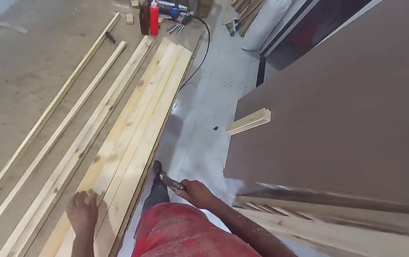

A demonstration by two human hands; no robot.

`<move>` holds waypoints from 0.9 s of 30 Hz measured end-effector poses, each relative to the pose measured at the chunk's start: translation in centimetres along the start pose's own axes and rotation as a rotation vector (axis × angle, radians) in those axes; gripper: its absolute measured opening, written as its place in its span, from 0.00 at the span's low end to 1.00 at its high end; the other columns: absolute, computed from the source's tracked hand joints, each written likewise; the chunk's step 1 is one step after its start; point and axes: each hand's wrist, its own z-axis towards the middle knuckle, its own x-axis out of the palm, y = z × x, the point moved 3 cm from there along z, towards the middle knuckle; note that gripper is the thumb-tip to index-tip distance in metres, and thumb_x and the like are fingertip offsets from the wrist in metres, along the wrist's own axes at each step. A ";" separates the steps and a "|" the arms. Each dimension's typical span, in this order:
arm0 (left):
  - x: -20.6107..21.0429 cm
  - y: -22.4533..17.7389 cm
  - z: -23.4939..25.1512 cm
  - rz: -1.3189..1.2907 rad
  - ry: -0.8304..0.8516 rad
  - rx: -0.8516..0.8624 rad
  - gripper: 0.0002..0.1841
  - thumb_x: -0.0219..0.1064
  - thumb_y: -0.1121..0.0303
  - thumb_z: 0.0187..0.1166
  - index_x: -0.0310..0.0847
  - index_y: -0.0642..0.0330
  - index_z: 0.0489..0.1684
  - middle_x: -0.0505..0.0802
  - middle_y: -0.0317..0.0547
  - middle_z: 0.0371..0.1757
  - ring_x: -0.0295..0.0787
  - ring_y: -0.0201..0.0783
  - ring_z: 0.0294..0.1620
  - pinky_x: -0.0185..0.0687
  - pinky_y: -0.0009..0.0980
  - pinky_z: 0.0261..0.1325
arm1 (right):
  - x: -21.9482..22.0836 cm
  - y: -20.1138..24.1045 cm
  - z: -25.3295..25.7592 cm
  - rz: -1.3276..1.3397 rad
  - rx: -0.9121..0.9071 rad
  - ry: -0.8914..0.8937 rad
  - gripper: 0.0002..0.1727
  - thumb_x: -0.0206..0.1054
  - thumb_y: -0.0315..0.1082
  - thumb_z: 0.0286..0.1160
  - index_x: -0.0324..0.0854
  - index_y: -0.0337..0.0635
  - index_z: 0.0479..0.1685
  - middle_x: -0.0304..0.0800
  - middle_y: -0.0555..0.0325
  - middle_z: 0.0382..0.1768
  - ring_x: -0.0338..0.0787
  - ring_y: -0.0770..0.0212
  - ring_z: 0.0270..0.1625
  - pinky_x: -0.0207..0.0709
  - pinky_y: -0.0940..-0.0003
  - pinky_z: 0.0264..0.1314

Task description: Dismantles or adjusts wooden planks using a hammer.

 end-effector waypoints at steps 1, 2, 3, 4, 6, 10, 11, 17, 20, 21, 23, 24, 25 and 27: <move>0.9 -1.3 2.6 0.038 0.008 -0.043 0.35 0.60 0.45 0.86 0.73 0.66 0.80 0.76 0.70 0.82 0.69 0.69 0.84 0.62 0.67 0.84 | -1.5 -0.6 1.3 -0.017 0.006 0.012 0.32 0.56 0.68 0.82 0.82 0.48 0.56 0.90 0.52 0.35 0.92 0.50 0.41 0.85 0.44 0.47; 2.0 -2.4 5.1 0.078 0.025 -0.095 0.37 0.58 0.41 0.86 0.71 0.66 0.81 0.76 0.71 0.81 0.70 0.69 0.83 0.63 0.68 0.83 | -3.0 -1.4 2.7 -0.038 0.020 0.028 0.31 0.56 0.68 0.82 0.83 0.49 0.57 0.90 0.52 0.37 0.92 0.50 0.43 0.85 0.44 0.48; 3.1 -3.5 7.6 0.113 0.050 -0.143 0.40 0.56 0.38 0.85 0.71 0.67 0.81 0.78 0.73 0.78 0.73 0.71 0.80 0.67 0.70 0.79 | -4.6 -2.4 4.2 -0.058 0.039 0.040 0.32 0.56 0.68 0.81 0.83 0.50 0.59 0.91 0.52 0.39 0.93 0.50 0.45 0.85 0.43 0.50; 4.1 -4.7 10.0 0.146 0.075 -0.189 0.41 0.53 0.34 0.84 0.74 0.68 0.77 0.80 0.74 0.75 0.77 0.72 0.76 0.72 0.71 0.74 | -6.4 -3.4 5.8 -0.076 0.059 0.047 0.32 0.56 0.69 0.81 0.83 0.50 0.60 0.92 0.53 0.40 0.93 0.49 0.46 0.85 0.42 0.51; 5.5 -6.4 14.0 0.185 0.101 -0.275 0.43 0.45 0.30 0.84 0.81 0.66 0.68 0.85 0.72 0.68 0.82 0.71 0.71 0.76 0.73 0.68 | -10.2 -5.6 8.8 -0.110 0.105 0.050 0.32 0.56 0.69 0.80 0.84 0.51 0.58 0.92 0.53 0.40 0.93 0.49 0.47 0.84 0.41 0.50; 6.5 -8.0 15.6 0.172 0.083 -0.431 0.44 0.38 0.29 0.85 0.88 0.62 0.60 0.89 0.69 0.65 0.84 0.69 0.71 0.74 0.74 0.68 | -19.1 -10.2 11.8 -0.101 0.214 0.062 0.32 0.54 0.70 0.80 0.84 0.51 0.56 0.91 0.52 0.37 0.93 0.47 0.44 0.84 0.41 0.47; 6.6 -8.8 16.3 0.160 0.075 -0.443 0.44 0.40 0.30 0.85 0.88 0.64 0.59 0.90 0.69 0.64 0.84 0.69 0.70 0.74 0.74 0.68 | -21.3 -11.4 12.8 -0.068 0.227 0.040 0.33 0.55 0.70 0.80 0.84 0.50 0.56 0.91 0.51 0.36 0.92 0.47 0.43 0.84 0.40 0.47; 6.8 -17.5 23.3 0.143 0.085 -0.399 0.41 0.48 0.34 0.87 0.87 0.70 0.56 0.90 0.73 0.60 0.85 0.71 0.67 0.76 0.73 0.67 | -32.3 -16.8 19.2 0.020 0.272 -0.064 0.32 0.57 0.67 0.81 0.84 0.45 0.54 0.88 0.49 0.33 0.90 0.46 0.40 0.83 0.38 0.45; 6.4 -21.2 23.9 0.173 -0.065 -0.456 0.39 0.57 0.34 0.82 0.84 0.68 0.63 0.83 0.73 0.70 0.76 0.70 0.77 0.70 0.66 0.78 | -38.2 -19.3 22.8 0.015 0.255 -0.079 0.32 0.58 0.67 0.81 0.84 0.45 0.50 0.86 0.50 0.31 0.89 0.47 0.36 0.82 0.40 0.42; 6.0 -23.0 23.8 0.201 -0.097 -0.464 0.37 0.60 0.36 0.81 0.83 0.66 0.65 0.81 0.71 0.73 0.73 0.69 0.79 0.67 0.65 0.81 | -39.8 -20.2 24.1 0.029 0.254 -0.079 0.31 0.59 0.66 0.81 0.84 0.45 0.50 0.86 0.51 0.30 0.88 0.48 0.36 0.82 0.40 0.42; 7.1 -28.4 22.8 0.191 -0.012 -0.368 0.32 0.61 0.42 0.84 0.85 0.66 0.63 0.83 0.72 0.71 0.76 0.70 0.77 0.66 0.67 0.80 | -43.3 -22.2 26.7 0.055 0.245 -0.073 0.31 0.60 0.65 0.81 0.84 0.43 0.49 0.85 0.51 0.30 0.87 0.49 0.34 0.81 0.42 0.41; 8.5 -32.0 22.3 0.177 0.089 -0.293 0.30 0.59 0.44 0.86 0.86 0.66 0.62 0.86 0.71 0.68 0.80 0.69 0.74 0.71 0.67 0.77 | -45.1 -23.2 28.3 0.057 0.230 -0.064 0.30 0.60 0.64 0.82 0.84 0.43 0.49 0.85 0.51 0.29 0.87 0.49 0.34 0.81 0.42 0.40; 10.3 -35.5 22.0 0.169 0.192 -0.222 0.31 0.57 0.43 0.88 0.86 0.65 0.63 0.88 0.69 0.66 0.82 0.68 0.72 0.74 0.67 0.75 | -46.9 -24.0 30.0 0.050 0.214 -0.049 0.30 0.60 0.64 0.82 0.84 0.42 0.49 0.85 0.50 0.30 0.88 0.49 0.34 0.82 0.42 0.40; 14.2 -41.3 22.1 0.221 0.256 -0.168 0.38 0.51 0.35 0.85 0.82 0.64 0.70 0.86 0.69 0.69 0.80 0.69 0.74 0.71 0.68 0.76 | -51.4 -25.2 33.1 -0.016 0.193 0.006 0.31 0.58 0.64 0.83 0.84 0.42 0.52 0.87 0.48 0.32 0.89 0.47 0.37 0.82 0.40 0.43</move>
